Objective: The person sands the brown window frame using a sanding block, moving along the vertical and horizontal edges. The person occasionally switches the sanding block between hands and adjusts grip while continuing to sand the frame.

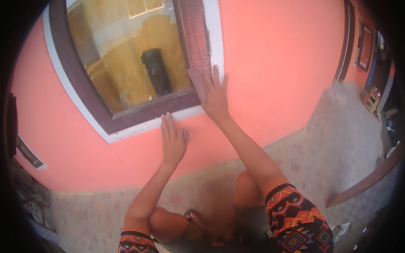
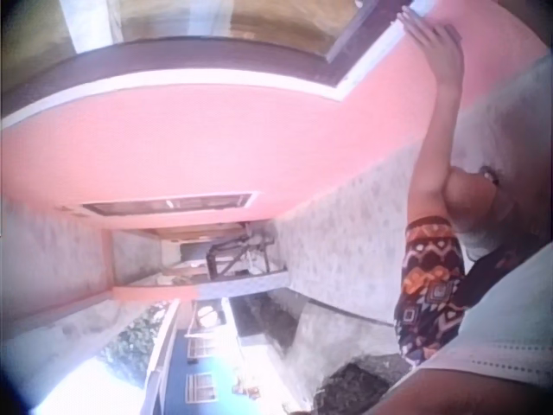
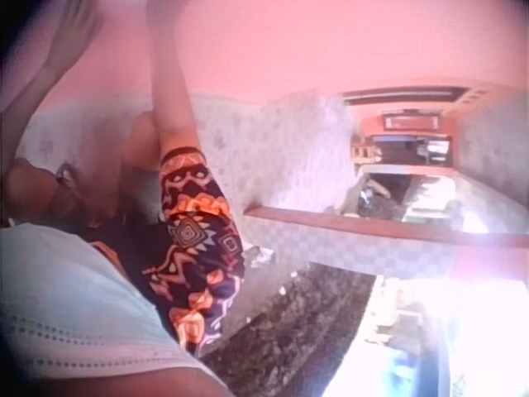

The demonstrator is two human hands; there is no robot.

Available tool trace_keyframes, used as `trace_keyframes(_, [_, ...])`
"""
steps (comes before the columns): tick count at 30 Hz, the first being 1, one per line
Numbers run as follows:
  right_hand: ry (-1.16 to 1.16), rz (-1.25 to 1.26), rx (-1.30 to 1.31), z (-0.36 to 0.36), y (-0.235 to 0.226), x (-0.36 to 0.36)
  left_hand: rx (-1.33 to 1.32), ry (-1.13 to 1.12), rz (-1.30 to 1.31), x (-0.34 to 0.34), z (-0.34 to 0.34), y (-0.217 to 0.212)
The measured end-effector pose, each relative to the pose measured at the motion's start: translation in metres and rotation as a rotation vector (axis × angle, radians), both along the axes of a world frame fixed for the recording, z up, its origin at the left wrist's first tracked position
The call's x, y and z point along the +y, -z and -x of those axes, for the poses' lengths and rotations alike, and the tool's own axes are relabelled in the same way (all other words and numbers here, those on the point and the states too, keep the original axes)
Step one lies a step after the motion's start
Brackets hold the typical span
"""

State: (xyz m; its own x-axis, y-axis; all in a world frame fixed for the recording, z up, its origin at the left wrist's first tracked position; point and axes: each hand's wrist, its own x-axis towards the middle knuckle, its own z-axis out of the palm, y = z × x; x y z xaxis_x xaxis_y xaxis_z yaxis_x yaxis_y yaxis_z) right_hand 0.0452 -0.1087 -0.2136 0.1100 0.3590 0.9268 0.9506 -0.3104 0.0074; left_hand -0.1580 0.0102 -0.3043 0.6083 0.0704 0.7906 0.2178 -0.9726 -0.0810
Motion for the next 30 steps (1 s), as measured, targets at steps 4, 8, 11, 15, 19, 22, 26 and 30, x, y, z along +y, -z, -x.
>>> trace_keyframes(4, [0.002, 0.067, -0.053, 0.017, 0.011, -0.011, 0.003, -0.030, -0.039, 0.001, 0.004, 0.000])
trace_keyframes(8, [0.098, 0.064, -0.033, 0.003, -0.002, 0.002, 0.021, -0.042, -0.013, -0.002, 0.004, 0.001])
trace_keyframes(11, [0.005, 0.032, 0.058, 0.005, 0.003, 0.007, 0.028, -0.049, -0.012, -0.001, 0.003, 0.001])
trace_keyframes(15, [0.049, 0.148, -0.041, 0.017, 0.025, -0.009, 0.006, -0.007, -0.012, 0.003, 0.003, 0.000])
trace_keyframes(19, [0.074, 0.111, -0.080, -0.002, 0.007, -0.008, 0.010, 0.021, 0.016, 0.003, 0.004, 0.001])
trace_keyframes(22, [0.042, 0.056, -0.022, -0.013, -0.003, 0.002, 0.001, 0.021, 0.013, 0.002, 0.003, 0.001])
trace_keyframes(26, [0.008, 0.146, 0.011, 0.003, 0.026, -0.007, -0.003, -0.016, -0.017, 0.006, 0.001, 0.003])
trace_keyframes(30, [0.066, 0.178, -0.163, -0.004, 0.035, -0.018, -0.005, 0.023, -0.019, 0.009, 0.001, 0.004])
